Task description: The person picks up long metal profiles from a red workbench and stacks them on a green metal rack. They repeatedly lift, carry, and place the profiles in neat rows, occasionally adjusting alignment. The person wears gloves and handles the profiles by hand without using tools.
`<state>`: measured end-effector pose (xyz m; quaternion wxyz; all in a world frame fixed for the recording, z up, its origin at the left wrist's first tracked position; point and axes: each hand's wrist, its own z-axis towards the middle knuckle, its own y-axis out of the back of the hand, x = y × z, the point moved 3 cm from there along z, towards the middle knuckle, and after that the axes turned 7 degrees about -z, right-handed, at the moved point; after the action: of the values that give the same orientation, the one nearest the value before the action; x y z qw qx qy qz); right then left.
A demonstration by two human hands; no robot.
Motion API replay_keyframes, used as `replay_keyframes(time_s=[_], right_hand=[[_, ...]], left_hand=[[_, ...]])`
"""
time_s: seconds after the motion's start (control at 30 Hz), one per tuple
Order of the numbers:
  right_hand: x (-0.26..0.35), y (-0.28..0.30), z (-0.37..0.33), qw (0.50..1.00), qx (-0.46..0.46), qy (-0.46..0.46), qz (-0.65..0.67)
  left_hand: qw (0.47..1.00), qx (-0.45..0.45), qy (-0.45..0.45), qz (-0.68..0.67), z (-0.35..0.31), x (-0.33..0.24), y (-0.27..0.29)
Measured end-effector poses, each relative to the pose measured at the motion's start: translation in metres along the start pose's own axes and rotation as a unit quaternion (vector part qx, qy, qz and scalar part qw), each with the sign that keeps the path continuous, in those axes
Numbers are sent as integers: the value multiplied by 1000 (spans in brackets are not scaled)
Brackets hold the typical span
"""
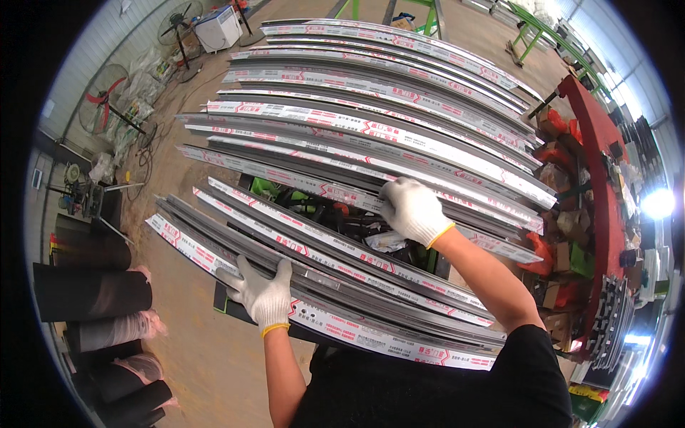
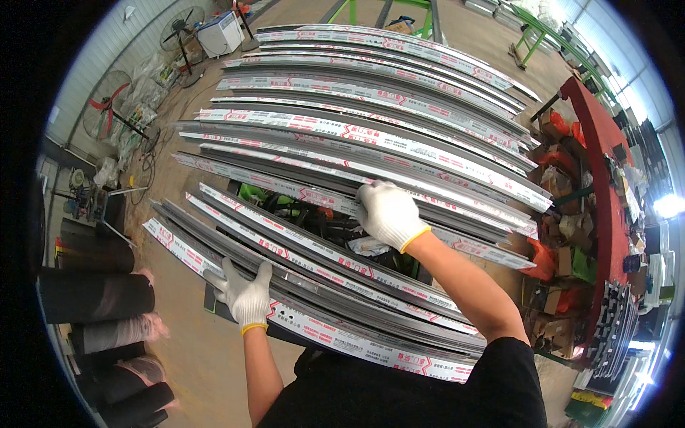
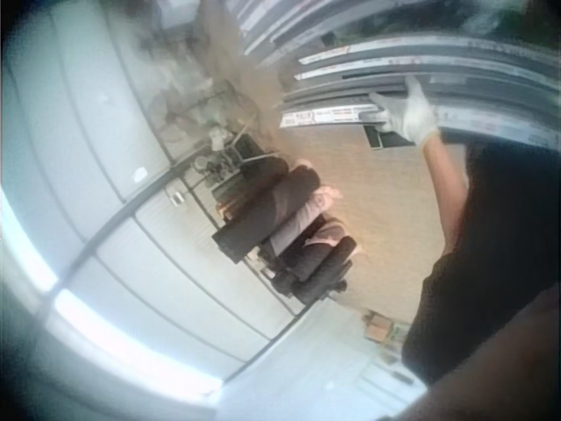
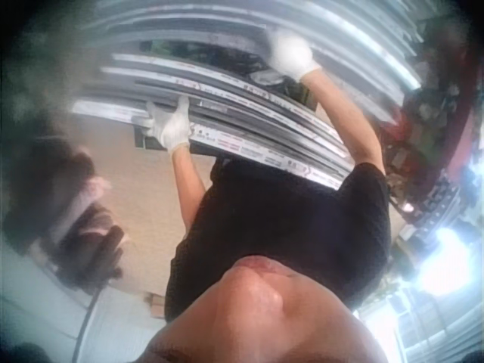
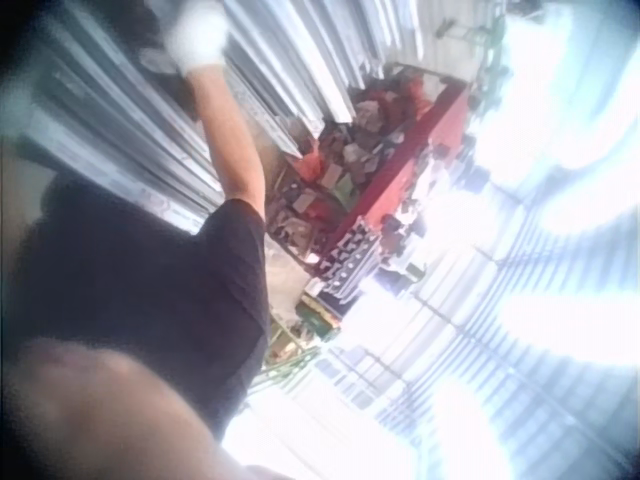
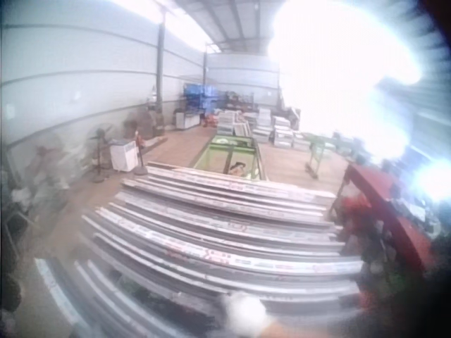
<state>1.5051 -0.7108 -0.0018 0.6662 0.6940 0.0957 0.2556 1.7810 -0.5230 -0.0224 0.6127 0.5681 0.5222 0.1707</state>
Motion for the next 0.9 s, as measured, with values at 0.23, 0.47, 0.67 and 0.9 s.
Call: replay_keyframes(time_s=[0.23, 0.47, 0.67, 0.9], right_hand=[[22, -5, -14, 999, 25, 35, 33], [34, -51, -27, 988, 132, 60, 58], [32, -28, -18, 990, 126, 47, 35], [57, -4, -55, 972, 151, 92, 157]], left_hand=[[1000, -1, -11, 1, -2, 0, 1], [1000, -4, -11, -6, -1, 1, 0], [1000, -14, -17, 5, -1, 4, -2], [999, -22, -38, 21, 1, 10, -5]])
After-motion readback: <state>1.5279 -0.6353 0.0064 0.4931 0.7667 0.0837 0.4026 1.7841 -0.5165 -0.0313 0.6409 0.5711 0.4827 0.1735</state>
